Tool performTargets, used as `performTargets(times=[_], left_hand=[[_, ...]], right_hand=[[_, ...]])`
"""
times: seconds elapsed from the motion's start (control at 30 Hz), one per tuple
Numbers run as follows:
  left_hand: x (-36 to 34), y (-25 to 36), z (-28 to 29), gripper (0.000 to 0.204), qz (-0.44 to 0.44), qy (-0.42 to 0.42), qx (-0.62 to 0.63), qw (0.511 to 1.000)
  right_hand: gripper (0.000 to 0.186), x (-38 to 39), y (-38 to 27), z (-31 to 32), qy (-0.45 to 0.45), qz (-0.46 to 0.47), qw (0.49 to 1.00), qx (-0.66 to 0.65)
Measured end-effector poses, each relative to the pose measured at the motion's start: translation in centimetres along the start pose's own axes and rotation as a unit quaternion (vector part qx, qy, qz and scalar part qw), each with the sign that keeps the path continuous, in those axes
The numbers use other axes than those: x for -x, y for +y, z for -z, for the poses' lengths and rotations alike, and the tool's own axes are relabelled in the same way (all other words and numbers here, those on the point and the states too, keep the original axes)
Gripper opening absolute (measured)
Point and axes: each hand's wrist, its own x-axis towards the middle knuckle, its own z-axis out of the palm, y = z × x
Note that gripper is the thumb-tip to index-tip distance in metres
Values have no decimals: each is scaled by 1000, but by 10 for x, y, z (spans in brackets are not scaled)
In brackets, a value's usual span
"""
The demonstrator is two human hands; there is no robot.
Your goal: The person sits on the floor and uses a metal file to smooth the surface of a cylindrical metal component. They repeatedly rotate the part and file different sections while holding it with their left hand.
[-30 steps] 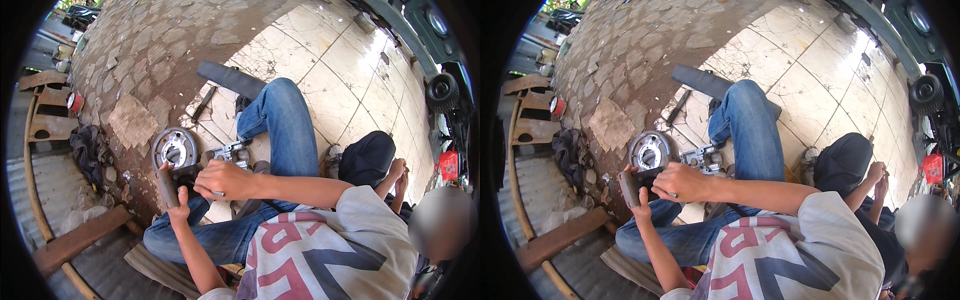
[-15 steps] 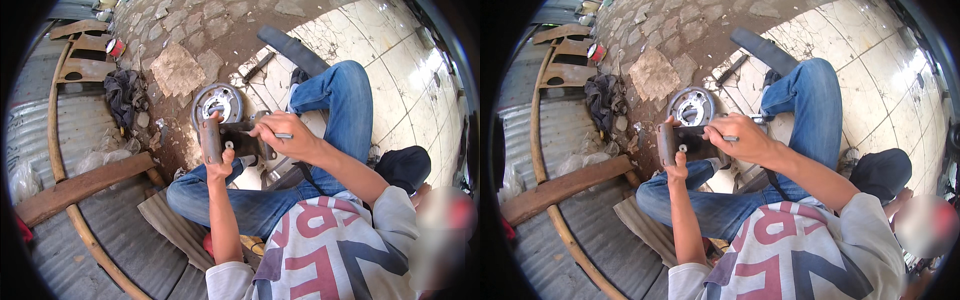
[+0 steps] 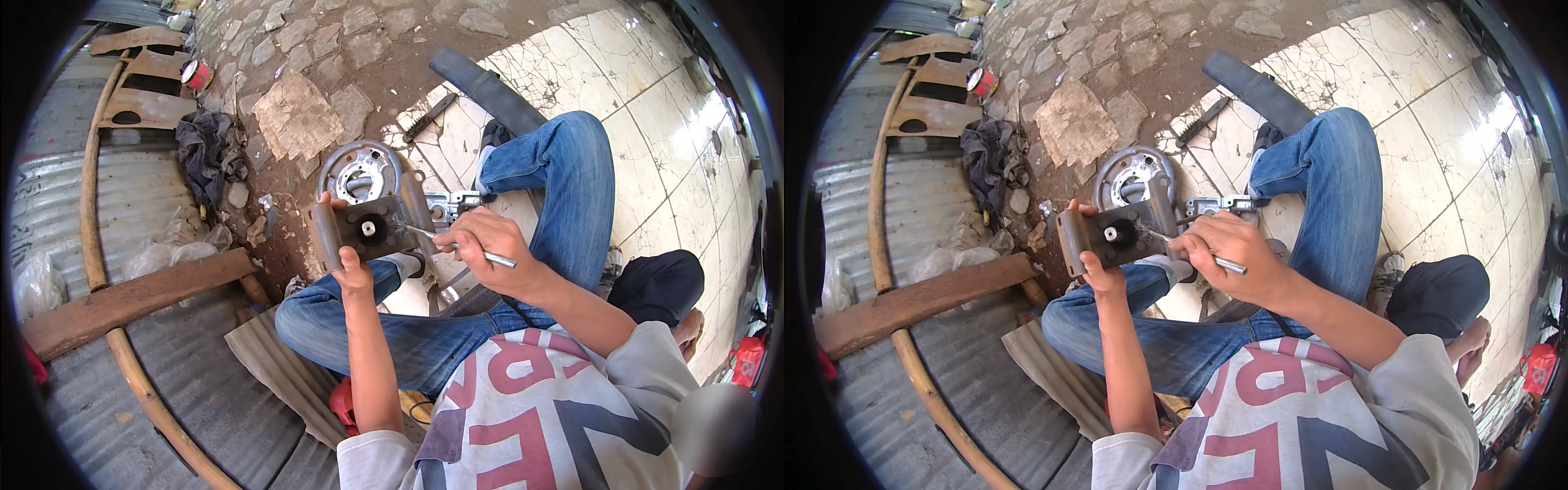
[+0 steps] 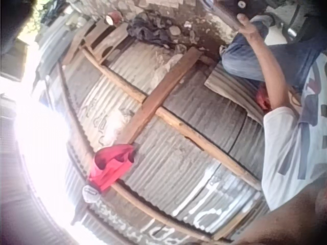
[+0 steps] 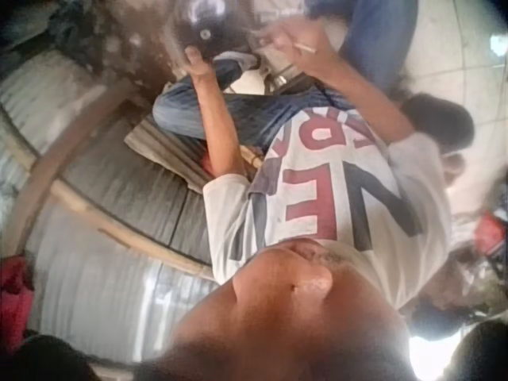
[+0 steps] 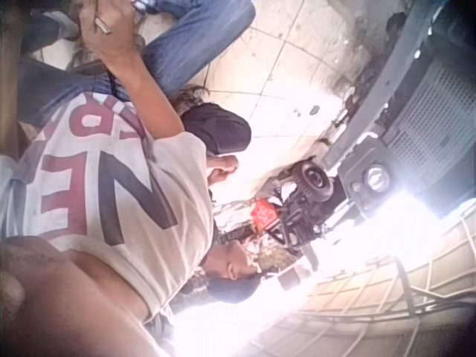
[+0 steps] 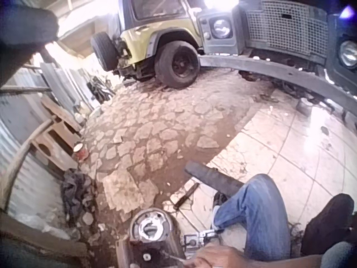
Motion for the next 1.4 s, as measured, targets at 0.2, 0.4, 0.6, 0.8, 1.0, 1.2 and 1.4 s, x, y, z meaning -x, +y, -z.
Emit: performTargets(times=[0.2, 0.4, 0.6, 0.8, 1.0, 1.2, 1.4], left_hand=[[2, 2, -10, 99, 10, 88, 58, 994], [6, 1, -24, 84, -9, 169, 145, 975], [11, -3, -40, 87, -16, 161, 174, 971], [10, -7, -52, 91, -38, 166, 139, 976], [14, -12, -54, 90, -41, 140, 161, 976], [20, -14, -62, 87, -47, 119, 107, 986], [19, -12, -68, 89, -42, 123, 104, 986]], right_hand=[[20, -5, -6, -12, 39, -21, 999, -29], [15, -7, -11, -13, -19, 62, 998, -4], [11, -21, -24, -25, -62, 73, 992, 82], [12, -29, -35, -35, -94, 14, 989, 115], [14, -23, -33, -26, -144, -34, 981, 123], [12, -38, -35, -23, -146, -27, 986, 79], [10, -32, -35, -17, -136, 0, 983, 127]])
